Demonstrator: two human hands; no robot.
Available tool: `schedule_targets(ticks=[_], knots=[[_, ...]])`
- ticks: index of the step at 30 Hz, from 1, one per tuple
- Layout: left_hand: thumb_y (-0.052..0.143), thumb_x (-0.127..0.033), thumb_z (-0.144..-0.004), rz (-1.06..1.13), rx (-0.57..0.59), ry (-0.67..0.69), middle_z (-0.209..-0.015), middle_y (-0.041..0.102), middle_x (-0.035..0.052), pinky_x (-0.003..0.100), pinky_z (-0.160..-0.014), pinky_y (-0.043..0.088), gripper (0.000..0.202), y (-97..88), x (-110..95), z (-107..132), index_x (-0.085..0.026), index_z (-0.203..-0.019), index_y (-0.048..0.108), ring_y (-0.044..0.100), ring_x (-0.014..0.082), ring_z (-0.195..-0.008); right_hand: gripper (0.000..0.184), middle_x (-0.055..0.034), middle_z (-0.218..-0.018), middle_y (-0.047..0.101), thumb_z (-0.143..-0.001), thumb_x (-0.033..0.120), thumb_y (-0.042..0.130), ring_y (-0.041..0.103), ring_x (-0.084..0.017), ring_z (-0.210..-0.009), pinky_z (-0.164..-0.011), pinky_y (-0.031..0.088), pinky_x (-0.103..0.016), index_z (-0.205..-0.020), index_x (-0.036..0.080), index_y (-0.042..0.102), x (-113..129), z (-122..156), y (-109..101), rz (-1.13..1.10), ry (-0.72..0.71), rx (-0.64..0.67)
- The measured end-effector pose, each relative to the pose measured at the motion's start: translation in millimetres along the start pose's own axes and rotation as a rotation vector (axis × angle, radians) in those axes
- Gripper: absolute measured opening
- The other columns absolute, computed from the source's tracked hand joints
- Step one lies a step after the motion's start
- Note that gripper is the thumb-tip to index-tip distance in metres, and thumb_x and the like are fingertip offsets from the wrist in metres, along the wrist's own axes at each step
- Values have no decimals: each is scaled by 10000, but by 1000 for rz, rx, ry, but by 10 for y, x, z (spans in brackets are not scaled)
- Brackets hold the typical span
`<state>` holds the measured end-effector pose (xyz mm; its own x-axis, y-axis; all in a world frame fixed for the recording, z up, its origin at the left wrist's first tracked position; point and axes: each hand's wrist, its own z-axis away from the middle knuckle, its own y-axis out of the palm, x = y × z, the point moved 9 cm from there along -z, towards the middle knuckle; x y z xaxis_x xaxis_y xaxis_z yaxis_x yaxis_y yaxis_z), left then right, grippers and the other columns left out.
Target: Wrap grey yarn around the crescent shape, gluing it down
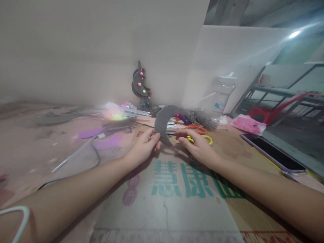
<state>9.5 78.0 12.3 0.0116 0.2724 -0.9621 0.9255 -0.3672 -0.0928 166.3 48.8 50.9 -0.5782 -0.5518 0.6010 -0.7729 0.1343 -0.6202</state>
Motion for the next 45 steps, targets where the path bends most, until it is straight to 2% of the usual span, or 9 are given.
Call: schedule_targets(ticks=[5, 11, 16, 23, 27, 30, 32, 39, 45], knots=[[530, -476, -916, 9, 103, 60, -625, 579, -33, 220, -561, 434, 302, 100, -41, 28, -174, -929, 508, 530, 99, -548, 179, -62, -967, 710, -942, 266, 497, 643, -198, -947, -877, 487, -334, -957, 194, 660, 206, 55, 65, -58, -98, 37], [583, -517, -879, 73, 268, 48, -706, 612, 3, 229, -576, 454, 351, 272, -74, 85, -167, -907, 562, 569, 119, -611, 221, -31, -858, 667, -899, 439, 563, 627, -182, -765, -652, 485, -290, -898, 219, 565, -33, 52, 319, -406, 208, 174], [604, -375, -869, 21, 271, 6, -760, 612, -5, 233, -611, 470, 208, 289, -121, 120, -175, -901, 558, 567, 120, -646, 399, -3, -785, 649, -808, 542, 678, 540, -113, -590, -502, 363, -221, -926, 198, 513, -138, 91, 561, -639, 382, 374], [692, -285, -761, -41, 191, 20, -897, 647, 13, 250, -721, 485, 230, 189, -91, 101, -184, -943, 593, 596, 149, -791, 360, 103, -572, 506, -751, 403, 758, 421, -52, -419, -400, 328, -178, -928, 194, 525, -130, 68, 561, -672, 396, 381], [650, -357, -779, -82, 93, 141, -870, 674, 25, 313, -742, 519, 224, 116, -59, 20, -195, -931, 629, 626, 189, -773, 342, 101, -557, 524, -744, 388, 752, 453, -57, -400, -388, 349, -175, -914, 195, 526, -108, 49, 476, -703, 402, 262], [562, -320, -872, -320, 226, 245, -1001, 717, 24, 340, -932, 481, 196, 296, -166, 54, -213, -953, 704, 644, 211, -957, 331, 99, -582, 522, -720, 370, 767, 447, -44, -420, -400, 347, -166, -859, 196, 523, -97, 39, 396, -742, 399, 131], [587, -347, -865, -365, 239, 282, -974, 733, 11, 306, -870, 504, 209, 325, -261, 96, -216, -958, 721, 655, 203, -919, 331, 98, -588, 514, -710, 365, 777, 446, -40, -431, -407, 344, -164, -815, 194, 514, -79, 44, 380, -744, 397, 88], [502, -551, -897, -485, -117, 112, -614, 654, -9, 273, -627, 455, 471, -110, -158, 51, -200, -651, 698, 588, 150, -589, 383, 59, -704, 562, -815, 537, 676, 585, -98, -584, -538, 477, -221, -911, 217, 489, 15, 71, 388, -732, 340, 109], [509, -594, -874, -425, -181, 97, -605, 647, 8, 280, -643, 452, 503, -211, -145, 4, -190, -610, 649, 606, 161, -606, 391, -39, -876, 638, -936, 551, 490, 623, -162, -838, -783, 504, -298, -901, 176, 597, 25, 52, 298, -435, 191, 186]])
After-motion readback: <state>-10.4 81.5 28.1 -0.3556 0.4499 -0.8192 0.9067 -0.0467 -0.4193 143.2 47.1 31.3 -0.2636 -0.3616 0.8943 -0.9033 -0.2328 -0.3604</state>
